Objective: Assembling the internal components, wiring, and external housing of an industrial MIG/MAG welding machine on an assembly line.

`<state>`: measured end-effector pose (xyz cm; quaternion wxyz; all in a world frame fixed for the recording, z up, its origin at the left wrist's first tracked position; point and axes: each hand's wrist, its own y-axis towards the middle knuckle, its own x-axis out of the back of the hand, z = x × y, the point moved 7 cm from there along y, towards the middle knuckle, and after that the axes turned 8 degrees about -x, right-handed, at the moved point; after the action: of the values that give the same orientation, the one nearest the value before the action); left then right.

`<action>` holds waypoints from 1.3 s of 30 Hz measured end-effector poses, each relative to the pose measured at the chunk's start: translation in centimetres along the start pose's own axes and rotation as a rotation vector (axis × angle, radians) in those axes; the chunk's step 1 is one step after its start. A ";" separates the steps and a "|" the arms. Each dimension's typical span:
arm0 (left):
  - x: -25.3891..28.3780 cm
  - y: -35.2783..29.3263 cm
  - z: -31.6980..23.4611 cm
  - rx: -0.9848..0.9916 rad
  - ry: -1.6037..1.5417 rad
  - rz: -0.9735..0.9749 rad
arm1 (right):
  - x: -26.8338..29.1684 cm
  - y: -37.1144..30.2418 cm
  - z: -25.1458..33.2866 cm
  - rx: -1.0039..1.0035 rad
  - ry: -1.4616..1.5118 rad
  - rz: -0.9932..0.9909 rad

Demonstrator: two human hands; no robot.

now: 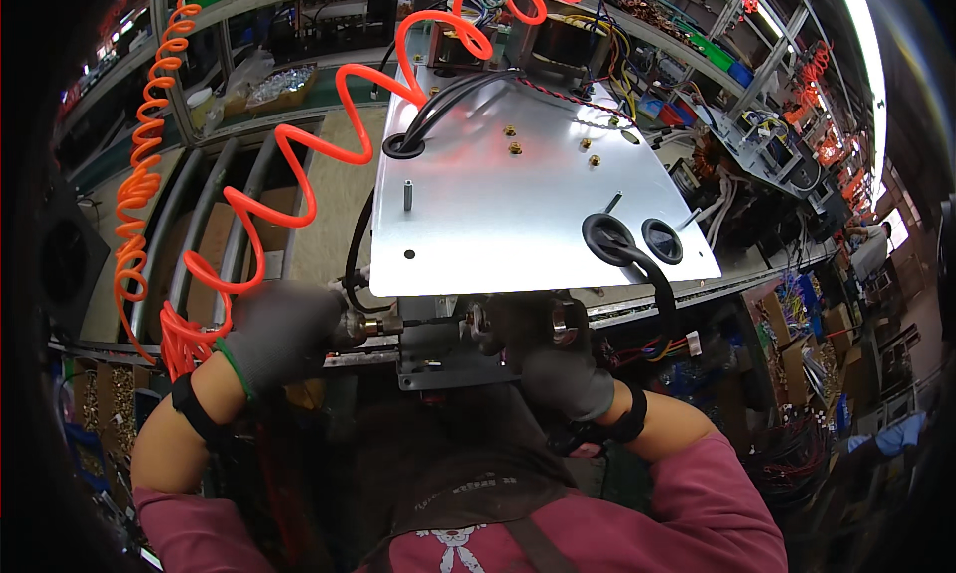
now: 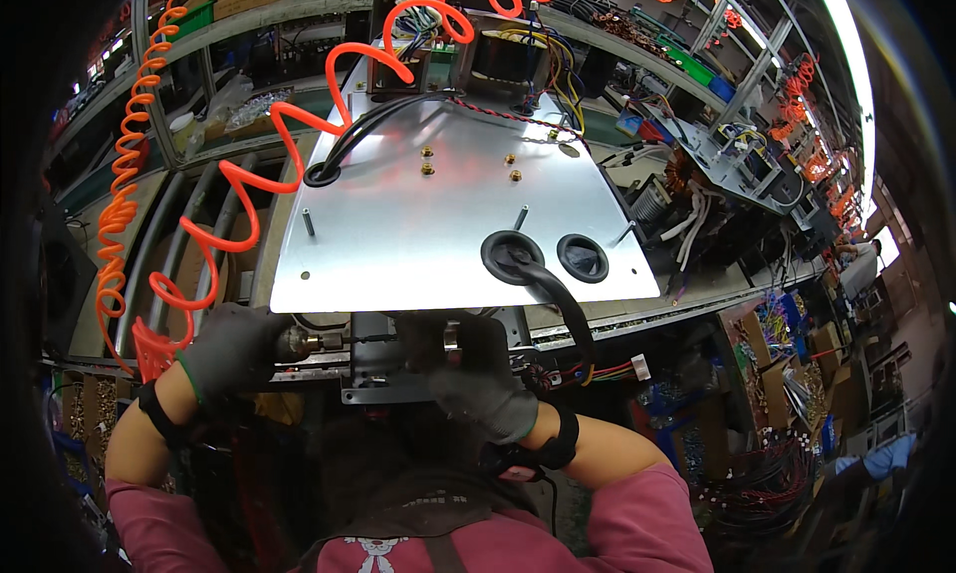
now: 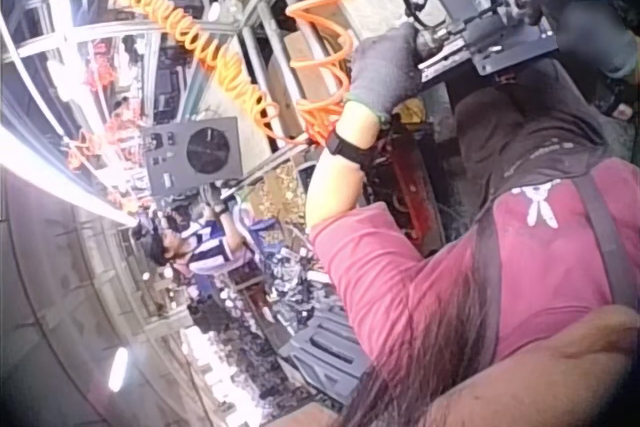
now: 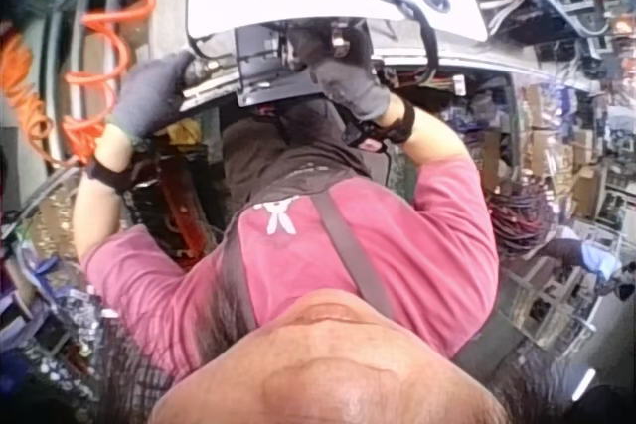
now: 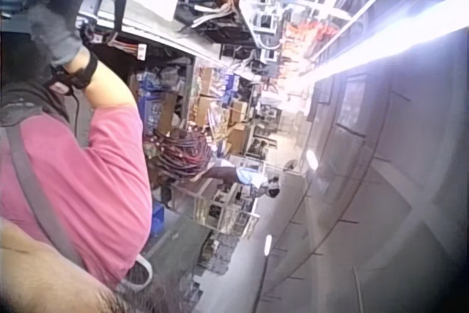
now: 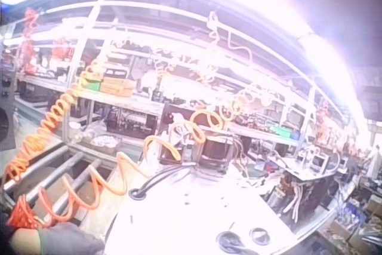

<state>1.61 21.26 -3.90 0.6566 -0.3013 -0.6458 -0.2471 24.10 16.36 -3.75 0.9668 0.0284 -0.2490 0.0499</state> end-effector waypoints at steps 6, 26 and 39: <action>0.2 -0.3 -0.4 0.012 0.027 0.026 | -0.8 -0.3 -1.9 0.086 0.295 0.160; 0.0 -0.1 0.0 0.037 0.002 0.060 | -0.2 -0.2 -0.1 -0.107 0.376 0.007; 0.0 0.0 -0.1 0.062 0.027 0.107 | 0.1 -0.4 0.0 -0.047 0.452 -0.071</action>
<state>1.68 21.15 -3.90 0.6866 -0.3116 -0.6272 -0.1953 24.24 15.94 -3.76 0.9995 0.0028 -0.0258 0.0153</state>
